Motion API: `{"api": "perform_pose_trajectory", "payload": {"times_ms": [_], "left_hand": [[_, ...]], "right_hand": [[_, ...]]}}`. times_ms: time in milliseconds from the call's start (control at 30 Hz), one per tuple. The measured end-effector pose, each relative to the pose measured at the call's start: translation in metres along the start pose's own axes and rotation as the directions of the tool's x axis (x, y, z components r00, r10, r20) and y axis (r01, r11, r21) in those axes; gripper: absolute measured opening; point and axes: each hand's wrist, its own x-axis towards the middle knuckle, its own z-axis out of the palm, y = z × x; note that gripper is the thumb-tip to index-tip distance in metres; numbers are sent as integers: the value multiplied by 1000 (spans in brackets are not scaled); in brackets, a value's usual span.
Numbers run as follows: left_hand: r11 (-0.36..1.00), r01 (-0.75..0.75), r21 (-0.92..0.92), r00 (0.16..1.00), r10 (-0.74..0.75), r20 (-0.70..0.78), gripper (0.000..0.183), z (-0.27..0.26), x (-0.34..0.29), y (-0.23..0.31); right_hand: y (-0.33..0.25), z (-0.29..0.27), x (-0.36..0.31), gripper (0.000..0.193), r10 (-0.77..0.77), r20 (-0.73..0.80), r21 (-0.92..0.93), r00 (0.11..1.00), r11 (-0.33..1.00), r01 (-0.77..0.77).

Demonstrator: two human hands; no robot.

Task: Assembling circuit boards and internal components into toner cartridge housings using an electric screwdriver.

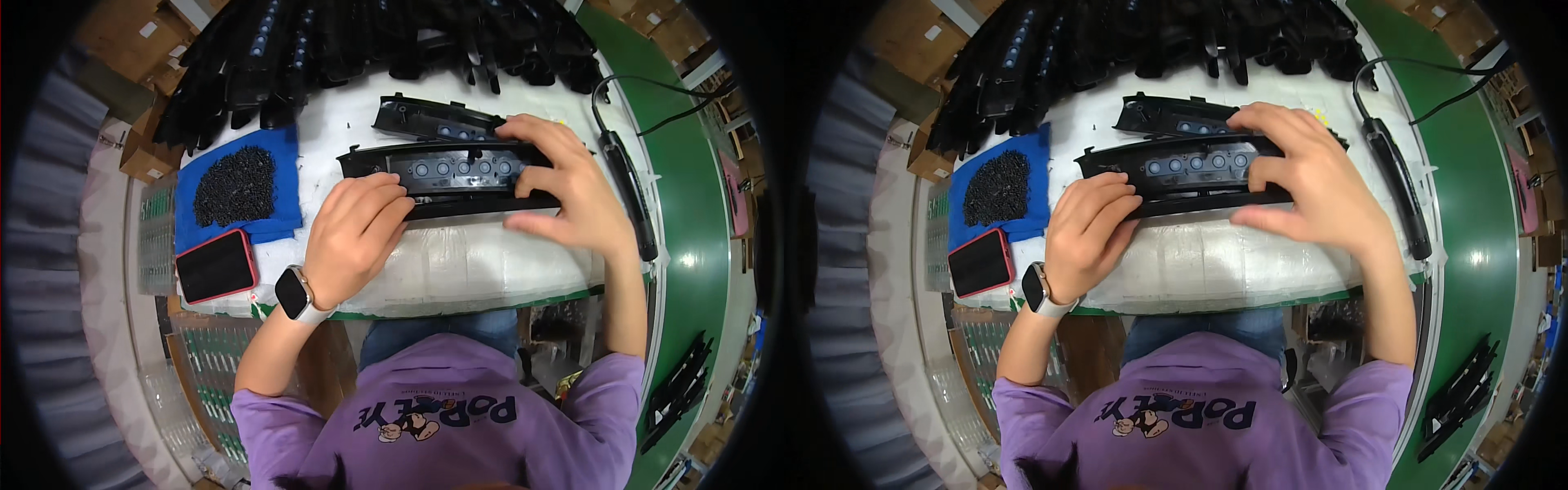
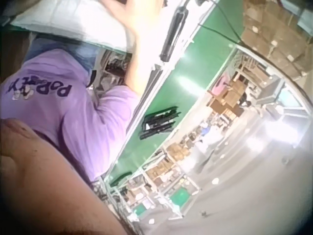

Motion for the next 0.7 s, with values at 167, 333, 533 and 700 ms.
{"api": "perform_pose_trajectory", "payload": {"times_ms": [167, 333, 533, 700], "left_hand": [[993, 58, -98, 998, -60, -13, 28, 2, -3, -3], [997, 65, -47, 998, -66, -25, 28, -3, -7, 0], [998, 53, -44, 997, -51, 55, 26, -7, -14, 3], [983, 97, -159, 987, -74, 144, 32, -7, -10, 4]], "right_hand": [[3, 7, 4, 22, 114, -13, 33, 993, 993, -114], [10, 13, 3, 31, 110, -50, 61, 993, 992, -106], [28, -1, 1, 23, 226, -155, 123, 962, 970, -208], [42, -7, -8, 21, 318, -207, 156, 925, 944, -290]]}}
